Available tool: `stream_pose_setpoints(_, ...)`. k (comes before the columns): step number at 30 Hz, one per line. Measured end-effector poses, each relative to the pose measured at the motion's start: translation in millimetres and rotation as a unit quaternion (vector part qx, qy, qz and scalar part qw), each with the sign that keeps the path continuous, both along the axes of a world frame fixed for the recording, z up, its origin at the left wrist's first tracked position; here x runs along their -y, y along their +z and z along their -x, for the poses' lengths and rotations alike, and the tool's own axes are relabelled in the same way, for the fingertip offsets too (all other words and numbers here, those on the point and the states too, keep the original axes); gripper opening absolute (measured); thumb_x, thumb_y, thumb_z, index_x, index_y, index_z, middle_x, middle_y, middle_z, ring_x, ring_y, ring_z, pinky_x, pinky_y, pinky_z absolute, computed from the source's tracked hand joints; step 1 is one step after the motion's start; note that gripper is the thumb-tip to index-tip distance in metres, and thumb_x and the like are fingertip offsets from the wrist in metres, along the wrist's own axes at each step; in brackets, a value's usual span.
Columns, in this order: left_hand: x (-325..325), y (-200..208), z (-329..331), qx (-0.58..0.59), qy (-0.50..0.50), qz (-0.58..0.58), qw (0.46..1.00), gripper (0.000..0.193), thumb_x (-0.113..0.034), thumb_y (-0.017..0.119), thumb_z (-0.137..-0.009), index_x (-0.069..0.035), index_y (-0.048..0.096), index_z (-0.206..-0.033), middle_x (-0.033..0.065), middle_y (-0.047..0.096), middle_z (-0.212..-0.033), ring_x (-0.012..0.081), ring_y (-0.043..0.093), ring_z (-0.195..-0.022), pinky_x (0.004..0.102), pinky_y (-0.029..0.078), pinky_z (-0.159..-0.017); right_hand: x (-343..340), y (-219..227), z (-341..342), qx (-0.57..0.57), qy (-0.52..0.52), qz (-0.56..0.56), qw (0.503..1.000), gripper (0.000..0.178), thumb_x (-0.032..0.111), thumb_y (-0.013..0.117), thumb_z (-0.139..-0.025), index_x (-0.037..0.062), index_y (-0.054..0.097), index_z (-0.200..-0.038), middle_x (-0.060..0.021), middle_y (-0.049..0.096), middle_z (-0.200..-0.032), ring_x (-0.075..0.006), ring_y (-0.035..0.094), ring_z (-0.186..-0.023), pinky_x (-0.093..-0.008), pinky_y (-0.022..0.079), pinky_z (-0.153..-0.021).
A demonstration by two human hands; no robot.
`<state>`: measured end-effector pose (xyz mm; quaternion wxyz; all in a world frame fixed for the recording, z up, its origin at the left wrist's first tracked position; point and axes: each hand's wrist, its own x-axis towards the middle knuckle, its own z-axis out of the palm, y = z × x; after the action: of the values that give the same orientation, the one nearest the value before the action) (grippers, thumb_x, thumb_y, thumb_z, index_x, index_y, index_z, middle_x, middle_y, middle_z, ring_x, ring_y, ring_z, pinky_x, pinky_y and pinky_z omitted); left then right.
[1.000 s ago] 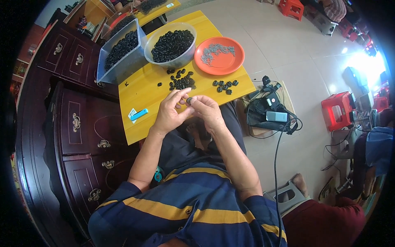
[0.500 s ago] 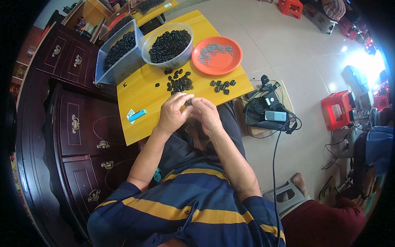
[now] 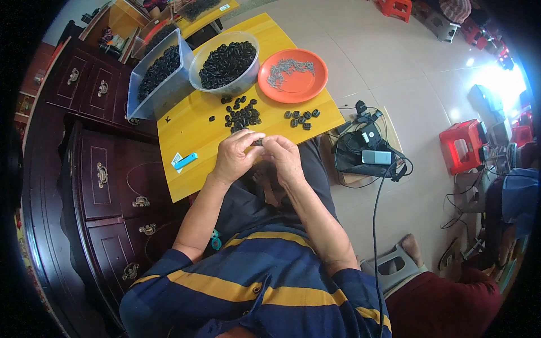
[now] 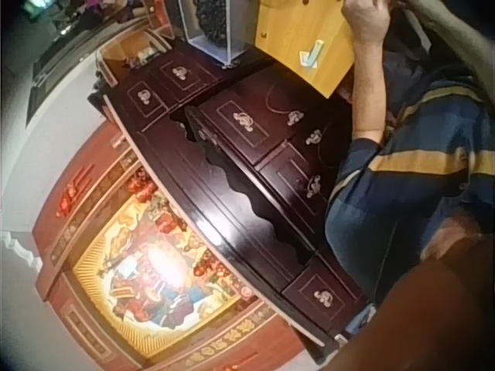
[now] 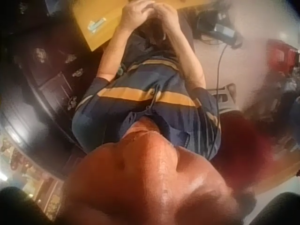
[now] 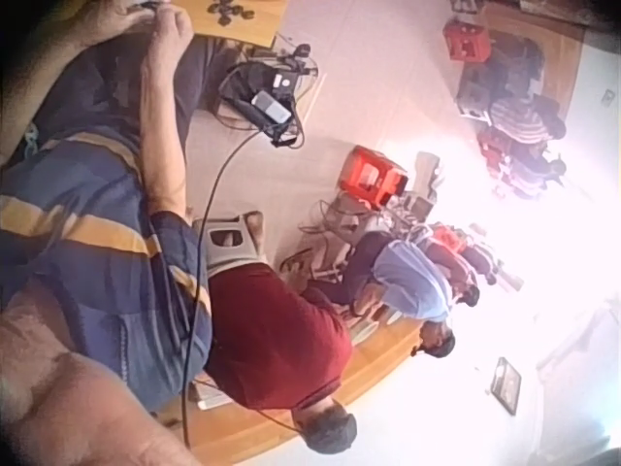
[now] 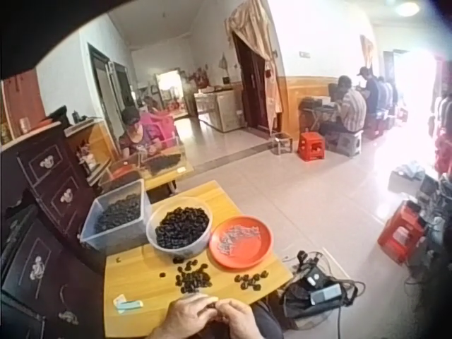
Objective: The person assembles small plastic clips by picking up pins from a plate, inserting them into the plastic pieces by hand, and setting the completed clips onto the table.
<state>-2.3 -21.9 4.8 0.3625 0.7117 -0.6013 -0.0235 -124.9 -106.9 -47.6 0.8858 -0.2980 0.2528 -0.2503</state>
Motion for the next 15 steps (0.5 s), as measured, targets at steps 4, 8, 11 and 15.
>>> stream_pose_setpoints(4, 4.1, 1.0, 0.4, 0.008, -0.020, 0.020, 1.000, 0.024, -0.007, 0.076, -0.077, -0.005, 0.070, -0.100, 0.0106, 0.070, -0.092, 0.0305, 0.068, -0.086, 0.0385, 0.055, -0.074, 1.5, 1.3, 3.4, -0.013, -0.012, 0.013, 1.000, 0.009, 0.014, 0.065, -0.095, 0.0074, 0.065, -0.090, 0.0022, 0.063, -0.080, -0.0063, 0.059, -0.069, -0.0214, 0.049, -0.069)
stream_pose_setpoints(8, 3.9, -1.5, 4.7, 0.012, -0.031, 0.031, 0.999, 0.023, -0.007, 0.075, -0.078, -0.004, 0.069, -0.100, 0.0113, 0.069, -0.091, 0.0309, 0.068, -0.085, 0.0385, 0.055, -0.074, 3.3, -0.9, 11.9, -0.005, -0.006, 0.040, 0.999, 0.009, 0.013, 0.064, -0.095, 0.0062, 0.066, -0.089, 0.0017, 0.064, -0.080, -0.0061, 0.058, -0.070, -0.0213, 0.048, -0.069)
stream_pose_setpoints(11, 4.4, -9.0, 6.0, -0.012, -0.041, 0.063, 0.997, 0.029, -0.007, 0.077, -0.078, -0.003, 0.068, -0.106, 0.0122, 0.069, -0.093, 0.0309, 0.068, -0.085, 0.0373, 0.056, -0.073, 5.0, -1.0, 14.5, -0.008, -0.009, 0.074, 0.997, 0.010, 0.013, 0.064, -0.095, 0.0053, 0.066, -0.088, 0.0020, 0.063, -0.080, -0.0056, 0.054, -0.069, -0.0206, 0.044, -0.066)
stream_pose_setpoints(15, 0.6, -2.9, 10.9, -0.096, -0.002, 0.020, 0.995, 0.038, -0.008, 0.079, -0.077, -0.005, 0.066, -0.113, 0.0111, 0.068, -0.094, 0.0307, 0.067, -0.082, 0.0375, 0.055, -0.072, 14.0, 1.9, 18.5, -0.105, -0.020, 0.186, 0.977, 0.013, 0.014, 0.065, -0.095, 0.0029, 0.067, -0.090, 0.0027, 0.062, -0.079, -0.0045, 0.052, -0.069, -0.0195, 0.042, -0.065)
